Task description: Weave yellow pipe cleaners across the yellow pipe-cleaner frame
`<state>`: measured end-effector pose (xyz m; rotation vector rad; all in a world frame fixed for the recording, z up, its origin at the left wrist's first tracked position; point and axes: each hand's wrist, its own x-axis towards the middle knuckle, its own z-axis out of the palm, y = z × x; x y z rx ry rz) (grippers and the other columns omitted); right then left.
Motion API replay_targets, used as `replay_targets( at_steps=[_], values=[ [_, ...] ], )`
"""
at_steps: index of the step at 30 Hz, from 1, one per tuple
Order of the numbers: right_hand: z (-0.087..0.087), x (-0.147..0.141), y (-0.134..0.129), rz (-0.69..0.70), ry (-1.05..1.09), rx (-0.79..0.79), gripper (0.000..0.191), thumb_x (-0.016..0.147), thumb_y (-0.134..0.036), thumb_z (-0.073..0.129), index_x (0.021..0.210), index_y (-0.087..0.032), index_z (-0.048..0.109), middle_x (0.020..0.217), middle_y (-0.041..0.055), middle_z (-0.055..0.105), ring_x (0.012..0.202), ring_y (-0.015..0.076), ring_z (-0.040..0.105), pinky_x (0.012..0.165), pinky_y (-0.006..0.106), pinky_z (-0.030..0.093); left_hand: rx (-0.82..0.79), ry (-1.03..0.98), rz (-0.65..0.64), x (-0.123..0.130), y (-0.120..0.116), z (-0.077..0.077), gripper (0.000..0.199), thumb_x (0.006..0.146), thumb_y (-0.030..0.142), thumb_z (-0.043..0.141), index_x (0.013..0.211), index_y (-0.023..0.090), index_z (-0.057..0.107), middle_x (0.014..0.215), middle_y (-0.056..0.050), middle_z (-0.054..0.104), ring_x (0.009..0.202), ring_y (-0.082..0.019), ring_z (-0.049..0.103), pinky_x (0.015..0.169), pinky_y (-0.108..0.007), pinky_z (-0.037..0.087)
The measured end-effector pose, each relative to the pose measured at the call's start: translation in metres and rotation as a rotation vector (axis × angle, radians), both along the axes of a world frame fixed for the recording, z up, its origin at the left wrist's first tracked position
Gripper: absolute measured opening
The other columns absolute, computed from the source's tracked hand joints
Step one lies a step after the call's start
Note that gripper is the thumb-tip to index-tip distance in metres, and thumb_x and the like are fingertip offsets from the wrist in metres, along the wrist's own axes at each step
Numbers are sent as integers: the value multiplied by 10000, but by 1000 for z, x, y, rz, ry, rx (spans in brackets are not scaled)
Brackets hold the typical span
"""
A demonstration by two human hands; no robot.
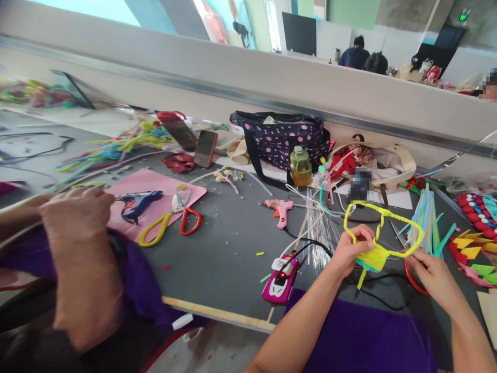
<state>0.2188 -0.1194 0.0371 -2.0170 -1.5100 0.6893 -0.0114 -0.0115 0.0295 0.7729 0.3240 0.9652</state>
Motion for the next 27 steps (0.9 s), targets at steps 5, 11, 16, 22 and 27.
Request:
replay_targets(
  at_steps=[5, 11, 16, 22, 27],
  values=[
    [-22, -7, -5, -419, 335, 291, 428, 808, -574, 588, 996, -209, 710, 1055, 87, 720, 1017, 273, 663, 942, 412, 506, -65, -33, 52, 1, 3, -2, 238, 568, 248, 810, 645, 132, 616, 768, -8, 540, 682, -103, 467, 629, -224, 326],
    [-43, -20, 10, -632, 882, 571, 515, 832, -638, 521, 934, -162, 687, 1013, 117, 711, 1021, 241, 671, 993, 449, 489, -70, -24, 44, 3, 6, -5, 182, 582, 196, 778, 633, 127, 617, 778, -12, 547, 686, -101, 467, 629, -220, 332],
    [-43, -27, 24, -638, 937, 632, 526, 859, -637, 475, 974, -163, 673, 1092, 132, 690, 1096, 238, 638, 1025, 455, 459, -93, 16, 32, 7, 6, -6, 179, 567, 197, 775, 609, 131, 614, 809, -16, 556, 677, -100, 472, 613, -219, 340],
    [-45, -44, 31, -566, 907, 550, 545, 834, -671, 485, 1040, -203, 675, 1149, 109, 684, 1134, 248, 615, 947, 388, 490, -86, 56, 5, 9, 5, -9, 169, 569, 198, 772, 603, 137, 619, 855, -23, 562, 707, -110, 484, 632, -225, 348],
    [-45, -39, 18, -430, 602, 349, 491, 832, -628, 523, 1067, -231, 693, 1147, 86, 688, 1028, 251, 639, 807, 344, 522, -89, 40, 33, 8, 6, -9, 157, 580, 187, 766, 633, 143, 625, 808, -11, 539, 683, -104, 465, 614, -221, 334]
  ],
)
